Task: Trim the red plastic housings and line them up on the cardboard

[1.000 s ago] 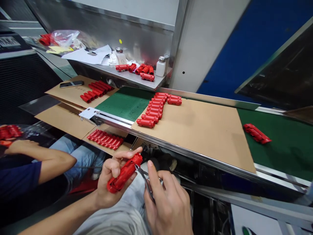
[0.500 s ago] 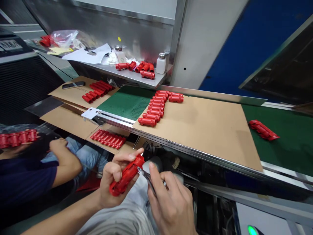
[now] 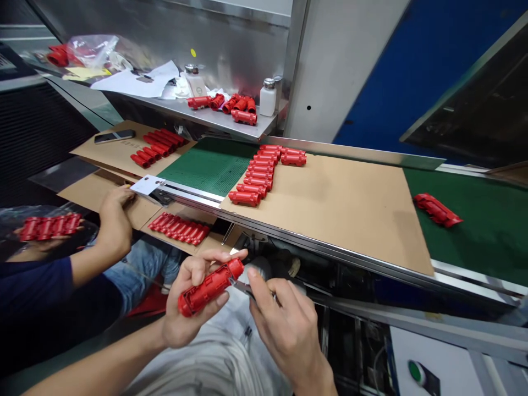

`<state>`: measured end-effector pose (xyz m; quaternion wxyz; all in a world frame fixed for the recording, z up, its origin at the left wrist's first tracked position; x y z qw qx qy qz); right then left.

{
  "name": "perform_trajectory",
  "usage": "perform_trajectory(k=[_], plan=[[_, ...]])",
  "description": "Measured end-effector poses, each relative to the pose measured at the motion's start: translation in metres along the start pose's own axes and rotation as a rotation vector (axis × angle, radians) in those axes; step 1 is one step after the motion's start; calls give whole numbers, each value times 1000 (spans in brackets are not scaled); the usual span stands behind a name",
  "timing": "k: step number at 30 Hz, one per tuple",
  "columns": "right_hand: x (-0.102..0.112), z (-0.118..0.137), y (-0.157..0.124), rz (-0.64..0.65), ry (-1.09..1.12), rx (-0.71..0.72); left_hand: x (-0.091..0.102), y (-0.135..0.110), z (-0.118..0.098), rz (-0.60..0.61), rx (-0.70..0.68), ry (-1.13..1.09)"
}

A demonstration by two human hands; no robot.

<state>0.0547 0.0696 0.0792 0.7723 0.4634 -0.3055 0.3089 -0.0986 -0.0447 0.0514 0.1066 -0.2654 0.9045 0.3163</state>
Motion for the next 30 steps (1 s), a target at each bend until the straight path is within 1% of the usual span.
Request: perform_trajectory(k=[3,7,9,10,12,14,15,19,24,27,30], plan=[[1,-3,-3,-22,63,2,-3,-1,0,-9,40,-48],[8,-5,-15,-32,255,-1,-9,3,-1,3,93,-104],[15,-7,-21,-77,332,-15,-11,8,-1,-22,113,-102],[18,-8,-22,-102,343,-44,-11,11,-2,-40,119,-99],[23,-10,-21,-119,311,-129,-13,16,-2,-55,117,-99],[26,-10,-15,-96,248,-195,-15,18,-3,-47,109,-76],[28,-8,-12,-78,220,-205,-15,18,-3,-45,106,-58],[33,-2,-3,-42,164,-180,-15,12,-5,-29,90,15],[32,-1,-1,43,85,-144,-16,6,-10,17,54,81],[34,0,0,101,13,-119,-19,8,-13,-18,26,79],[40,3,2,129,-100,-76,-21,10,-16,-50,9,88]])
Point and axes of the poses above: each hand's wrist, its own y-axis towards the middle knuckle, its own x-axis out of the back of the hand, z = x × y, the point moved 4 cm from there along y, towards the middle knuckle, and after that the axes turned 8 degrees about -x, right-handed, at the moved point
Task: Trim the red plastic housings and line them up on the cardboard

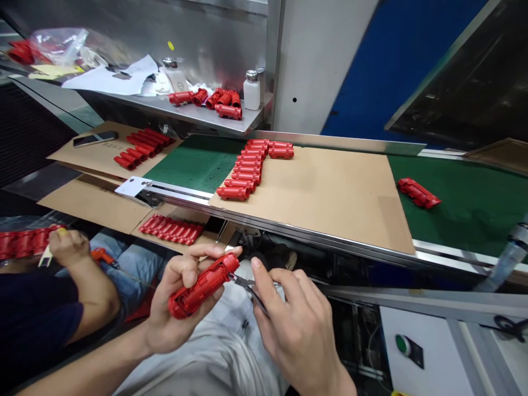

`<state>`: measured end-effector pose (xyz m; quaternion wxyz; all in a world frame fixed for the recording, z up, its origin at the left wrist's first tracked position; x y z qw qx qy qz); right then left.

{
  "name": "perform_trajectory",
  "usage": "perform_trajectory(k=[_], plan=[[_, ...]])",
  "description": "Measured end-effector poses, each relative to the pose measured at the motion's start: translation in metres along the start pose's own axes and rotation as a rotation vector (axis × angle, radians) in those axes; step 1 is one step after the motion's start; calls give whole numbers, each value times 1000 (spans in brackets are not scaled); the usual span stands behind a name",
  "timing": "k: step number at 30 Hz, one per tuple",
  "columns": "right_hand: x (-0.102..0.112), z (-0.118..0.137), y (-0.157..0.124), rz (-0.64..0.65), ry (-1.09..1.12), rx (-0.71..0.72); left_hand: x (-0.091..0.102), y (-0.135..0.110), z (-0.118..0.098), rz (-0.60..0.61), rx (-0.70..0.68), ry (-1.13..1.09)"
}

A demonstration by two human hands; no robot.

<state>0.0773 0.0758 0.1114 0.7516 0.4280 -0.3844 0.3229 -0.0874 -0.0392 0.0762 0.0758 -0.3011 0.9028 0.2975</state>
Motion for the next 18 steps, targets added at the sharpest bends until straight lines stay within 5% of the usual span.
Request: perform_trajectory(k=[10,18], plan=[[8,-3,6,20,-101,40,4,1,-1,85,-26,49],[-3,-7,8,47,74,-12,12,3,-2,175,-36,109]])
Point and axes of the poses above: each hand's wrist, its own y-axis towards the middle knuckle, its own x-axis out of the back of the hand, z = x × y, the point moved 4 cm from there along y, towards the middle knuckle, and after that the axes turned 8 degrees about -x, right-handed, at the moved point
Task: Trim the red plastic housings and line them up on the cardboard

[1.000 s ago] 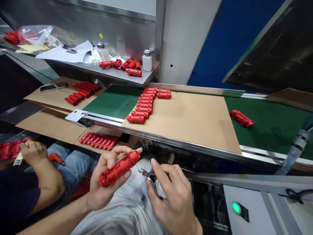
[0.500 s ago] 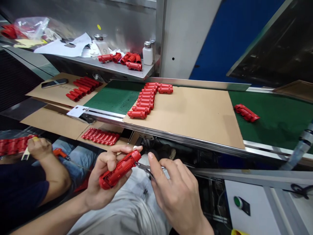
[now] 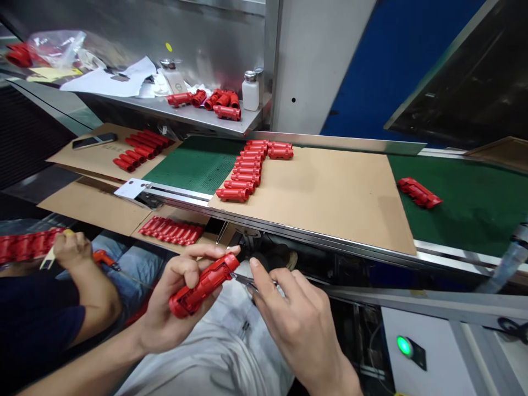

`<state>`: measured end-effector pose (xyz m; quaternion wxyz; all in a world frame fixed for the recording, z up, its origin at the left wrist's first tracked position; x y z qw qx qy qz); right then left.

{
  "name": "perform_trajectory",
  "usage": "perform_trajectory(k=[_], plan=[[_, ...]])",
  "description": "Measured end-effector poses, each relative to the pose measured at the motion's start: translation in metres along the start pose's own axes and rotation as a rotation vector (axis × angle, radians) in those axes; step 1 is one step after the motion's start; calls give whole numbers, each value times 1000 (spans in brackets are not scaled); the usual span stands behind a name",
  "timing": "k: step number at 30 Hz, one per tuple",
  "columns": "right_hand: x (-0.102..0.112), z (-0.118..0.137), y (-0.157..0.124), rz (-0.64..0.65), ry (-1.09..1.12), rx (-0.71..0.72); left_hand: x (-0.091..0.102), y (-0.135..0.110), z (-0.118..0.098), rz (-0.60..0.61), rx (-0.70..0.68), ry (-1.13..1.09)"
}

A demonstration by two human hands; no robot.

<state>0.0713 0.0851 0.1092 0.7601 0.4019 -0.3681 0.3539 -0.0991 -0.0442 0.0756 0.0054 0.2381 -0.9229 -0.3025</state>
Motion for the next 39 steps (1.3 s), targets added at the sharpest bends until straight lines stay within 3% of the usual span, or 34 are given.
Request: perform_trajectory(k=[2,5,7,8,10,12,13,15,17,23,27,32,39], plan=[[-4,-5,-1,16,300,-117,1,-2,3,12,36,-41],[-15,-21,-7,-14,1018,-456,1,-4,7,-5,78,-94],[-22,-34,-15,-72,1347,-657,1,-4,8,-10,92,-101],[-24,-39,-18,-74,1427,-694,1,-3,8,-9,105,-99],[-25,-48,-22,-21,1485,-620,1,-2,7,-8,133,-95],[-27,-53,-25,88,1375,-486,3,-1,5,-20,155,-86],[-31,-55,-28,131,1220,-466,3,0,4,-27,162,-83],[-41,-59,-33,158,779,-506,5,1,3,-48,179,-92],[-53,-58,-38,140,513,-525,7,1,6,-68,232,-115],[-78,-43,-47,-23,316,-328,12,0,21,-165,418,-361],[-74,-47,-46,-121,381,-403,11,2,20,-199,429,-453],[-73,-42,-37,17,380,-400,9,8,14,-214,459,-531],[-69,-39,-34,59,564,-426,6,13,10,-198,467,-604]])
Point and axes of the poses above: each hand's wrist, its own y-axis towards the middle knuckle, its own x-axis out of the back of the hand, z = x × y, the point moved 4 cm from there along y, towards the middle knuckle, and after that the axes turned 8 degrees about -x, right-handed, at the moved point
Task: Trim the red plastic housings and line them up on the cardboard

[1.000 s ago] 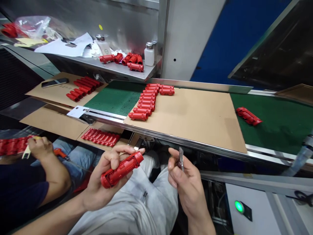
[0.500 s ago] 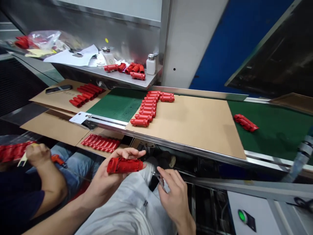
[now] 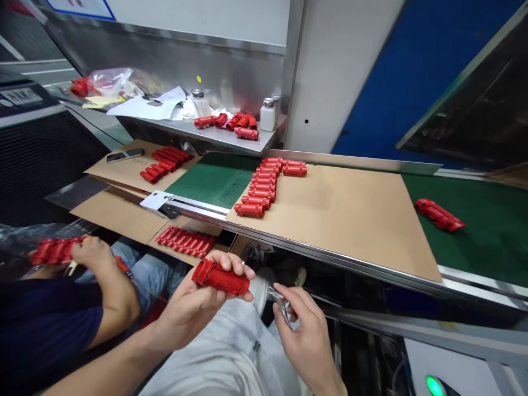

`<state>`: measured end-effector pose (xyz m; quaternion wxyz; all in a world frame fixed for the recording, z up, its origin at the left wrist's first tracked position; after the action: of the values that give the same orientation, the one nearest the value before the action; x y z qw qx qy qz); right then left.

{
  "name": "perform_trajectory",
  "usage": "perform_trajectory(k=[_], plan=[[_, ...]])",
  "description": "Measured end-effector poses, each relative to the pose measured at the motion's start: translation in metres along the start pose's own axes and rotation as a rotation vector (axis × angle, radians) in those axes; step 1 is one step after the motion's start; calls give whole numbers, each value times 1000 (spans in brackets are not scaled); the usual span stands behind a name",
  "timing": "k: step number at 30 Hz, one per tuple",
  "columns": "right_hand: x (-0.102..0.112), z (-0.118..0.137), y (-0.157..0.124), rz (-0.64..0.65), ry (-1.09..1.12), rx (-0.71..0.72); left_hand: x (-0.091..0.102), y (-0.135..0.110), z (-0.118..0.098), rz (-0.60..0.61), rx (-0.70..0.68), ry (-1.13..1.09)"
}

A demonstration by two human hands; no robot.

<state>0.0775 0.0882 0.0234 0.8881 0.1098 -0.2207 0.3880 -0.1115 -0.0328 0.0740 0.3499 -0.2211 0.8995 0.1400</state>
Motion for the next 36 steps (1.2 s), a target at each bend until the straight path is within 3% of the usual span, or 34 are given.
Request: perform_trajectory(k=[3,8,12,16,20,25,28,32,36], plan=[[11,-3,-3,59,249,41,1,0,-2,-3,-13,19],[28,8,1,-92,-187,45,3,0,-1,0,-12,85],[27,29,4,-106,-41,68,7,-1,3,14,-2,350],[16,41,7,-16,-117,73,13,-4,4,25,3,629],[10,45,4,42,-20,62,13,-6,4,56,-9,721],[11,52,7,42,182,-132,6,-6,5,144,-40,869],[12,70,20,33,219,-164,1,-6,6,182,-90,1019],[3,94,35,190,221,-174,-3,-7,7,195,-113,1130],[-8,99,37,278,204,-190,-5,-8,5,251,-111,1205]])
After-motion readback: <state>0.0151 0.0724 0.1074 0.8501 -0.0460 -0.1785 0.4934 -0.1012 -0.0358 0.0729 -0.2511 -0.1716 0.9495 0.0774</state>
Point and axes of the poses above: each hand's wrist, its own y-axis towards the middle knuckle, its own x-axis out of the back of the hand, z = x × y, the point moved 4 cm from there along y, towards the middle knuckle, and after that the axes turned 8 degrees about -x, right-handed, at the moved point
